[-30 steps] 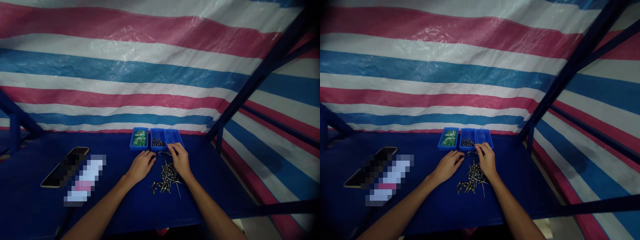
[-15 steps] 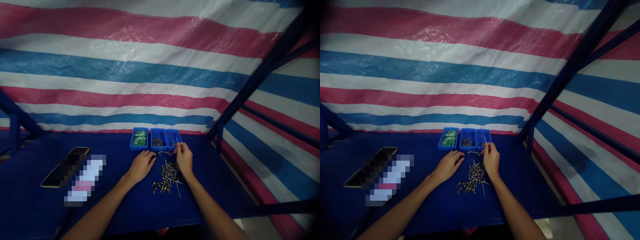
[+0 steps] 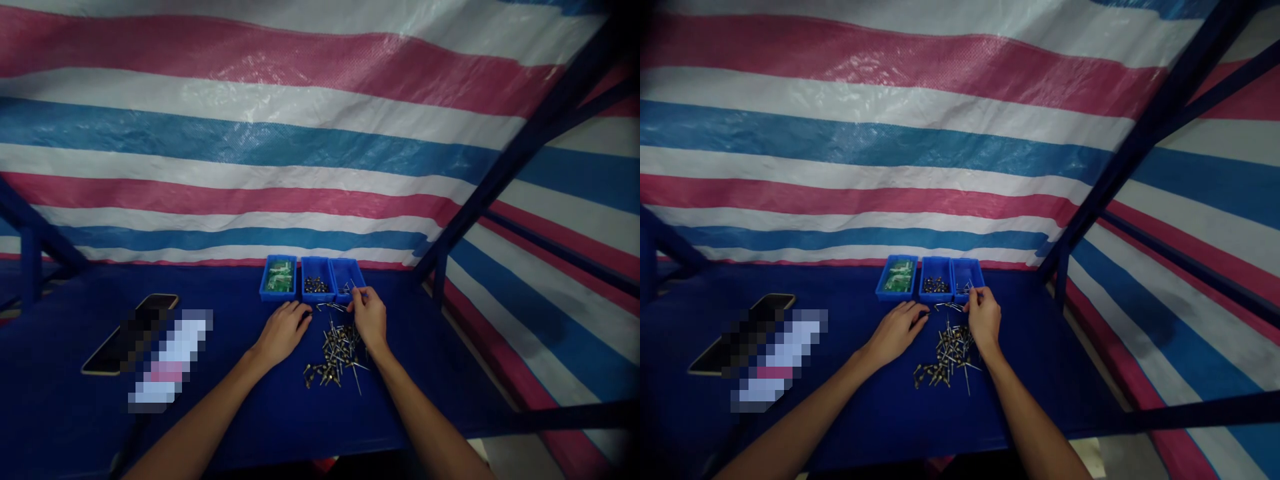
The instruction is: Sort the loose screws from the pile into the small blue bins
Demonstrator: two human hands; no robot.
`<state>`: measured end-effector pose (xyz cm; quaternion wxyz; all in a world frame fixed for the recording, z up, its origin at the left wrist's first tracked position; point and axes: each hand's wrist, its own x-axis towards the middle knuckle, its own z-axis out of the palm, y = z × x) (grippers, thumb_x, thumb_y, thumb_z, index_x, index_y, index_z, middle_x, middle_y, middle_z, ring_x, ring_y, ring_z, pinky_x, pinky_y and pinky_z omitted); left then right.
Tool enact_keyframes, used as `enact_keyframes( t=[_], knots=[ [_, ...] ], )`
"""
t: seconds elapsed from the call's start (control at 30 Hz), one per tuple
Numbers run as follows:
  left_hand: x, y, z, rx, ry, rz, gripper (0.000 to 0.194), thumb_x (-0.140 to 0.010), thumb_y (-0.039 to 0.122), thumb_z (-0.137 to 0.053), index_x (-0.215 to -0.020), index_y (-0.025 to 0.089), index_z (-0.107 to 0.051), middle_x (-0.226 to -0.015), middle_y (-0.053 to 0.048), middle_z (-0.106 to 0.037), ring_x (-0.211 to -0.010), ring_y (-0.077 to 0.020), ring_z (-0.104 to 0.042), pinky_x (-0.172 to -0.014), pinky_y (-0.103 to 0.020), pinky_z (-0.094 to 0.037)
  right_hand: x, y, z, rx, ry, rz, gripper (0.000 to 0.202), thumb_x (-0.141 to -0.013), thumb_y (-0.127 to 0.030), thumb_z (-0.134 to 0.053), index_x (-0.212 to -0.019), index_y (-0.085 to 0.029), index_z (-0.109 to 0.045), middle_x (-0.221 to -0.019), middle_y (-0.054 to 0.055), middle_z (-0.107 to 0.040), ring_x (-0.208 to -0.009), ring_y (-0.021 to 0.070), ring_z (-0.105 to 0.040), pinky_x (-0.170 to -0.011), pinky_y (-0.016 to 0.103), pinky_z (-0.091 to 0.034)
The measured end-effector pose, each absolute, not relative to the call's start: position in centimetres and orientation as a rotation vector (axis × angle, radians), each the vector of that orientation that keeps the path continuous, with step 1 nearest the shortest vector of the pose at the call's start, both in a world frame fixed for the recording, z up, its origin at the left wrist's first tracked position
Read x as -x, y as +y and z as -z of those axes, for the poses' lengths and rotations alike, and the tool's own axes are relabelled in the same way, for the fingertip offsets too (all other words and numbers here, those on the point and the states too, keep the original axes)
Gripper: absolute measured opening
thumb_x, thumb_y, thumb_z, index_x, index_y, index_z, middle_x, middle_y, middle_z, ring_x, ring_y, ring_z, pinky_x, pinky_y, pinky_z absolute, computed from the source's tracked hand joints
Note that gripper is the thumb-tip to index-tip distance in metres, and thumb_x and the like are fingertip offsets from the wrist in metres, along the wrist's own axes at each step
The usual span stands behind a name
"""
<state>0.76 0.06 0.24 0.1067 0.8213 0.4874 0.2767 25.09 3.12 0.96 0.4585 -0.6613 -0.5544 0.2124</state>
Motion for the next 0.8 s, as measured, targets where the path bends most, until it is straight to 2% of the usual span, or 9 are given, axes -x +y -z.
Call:
enact_keyframes(
  t=[0.13,0.27,0.57,0.7,0.8],
  knots=[
    [-0.7,0.1,-0.2,-2.424,1.422,-0.832,0.022,-0.109,0.031,-0.048,-0.119,0.025,-0.066,-0.106,-0.003,-0.071,-0.095,-0.0225,-0.067,-0.101,-0.044,-0.051,-25.2,3.1,-0.9,1.639,-1.406,-0.476,0.039,-0.102,-0.057,-0.049,-0.090,-0.023,-0.065,-0.066,0.001,-0.074,-0.054,0.0200,-0.064,-0.055,0.026,-0.036],
    [-0.7,0.1,-0.2,-2.427,1.422,-0.830,0.021,-0.109,0.031,-0.049,-0.119,0.025,-0.066,-0.105,-0.003,-0.070,-0.093,-0.0222,-0.067,-0.100,-0.045,-0.051,-25.1,2.9,-1.2,1.718,-1.503,-0.322,0.028,-0.103,-0.047,-0.053,-0.095,-0.024,-0.066,-0.064,0.000,-0.073,-0.061,0.0218,-0.068,-0.056,0.027,-0.032],
    [-0.8,0.1,-0.2,-2.426,1.430,-0.818,0.021,-0.109,0.031,-0.049,-0.119,0.026,-0.067,-0.106,-0.003,-0.071,-0.095,-0.0226,-0.067,-0.100,-0.043,-0.050,-24.8,2.6,-1.2,1.764,-1.619,-0.140,0.026,-0.105,-0.045,-0.053,-0.106,-0.024,-0.067,-0.068,0.000,-0.072,-0.057,0.0195,-0.064,-0.055,0.027,-0.027],
    [-0.8,0.1,-0.2,-2.432,1.437,-0.807,0.020,-0.109,0.030,-0.049,-0.119,0.025,-0.066,-0.107,-0.003,-0.071,-0.096,-0.0224,-0.067,-0.103,-0.045,-0.049,-24.3,2.1,-1.5,1.586,-1.761,-0.110,0.029,-0.107,-0.044,-0.049,-0.115,-0.022,-0.065,-0.073,0.000,-0.069,-0.061,0.0181,-0.064,-0.058,0.027,-0.035],
    [-0.8,0.1,-0.2,-2.436,1.434,-0.806,0.020,-0.109,0.030,-0.049,-0.119,0.025,-0.066,-0.108,-0.004,-0.071,-0.097,-0.0232,-0.066,-0.101,-0.045,-0.050,-23.8,1.4,-2.2,1.319,-1.974,-0.171,0.028,-0.108,-0.044,-0.051,-0.115,-0.022,-0.067,-0.084,0.002,-0.071,-0.072,0.0187,-0.067,-0.070,0.029,-0.047]
  ],
)
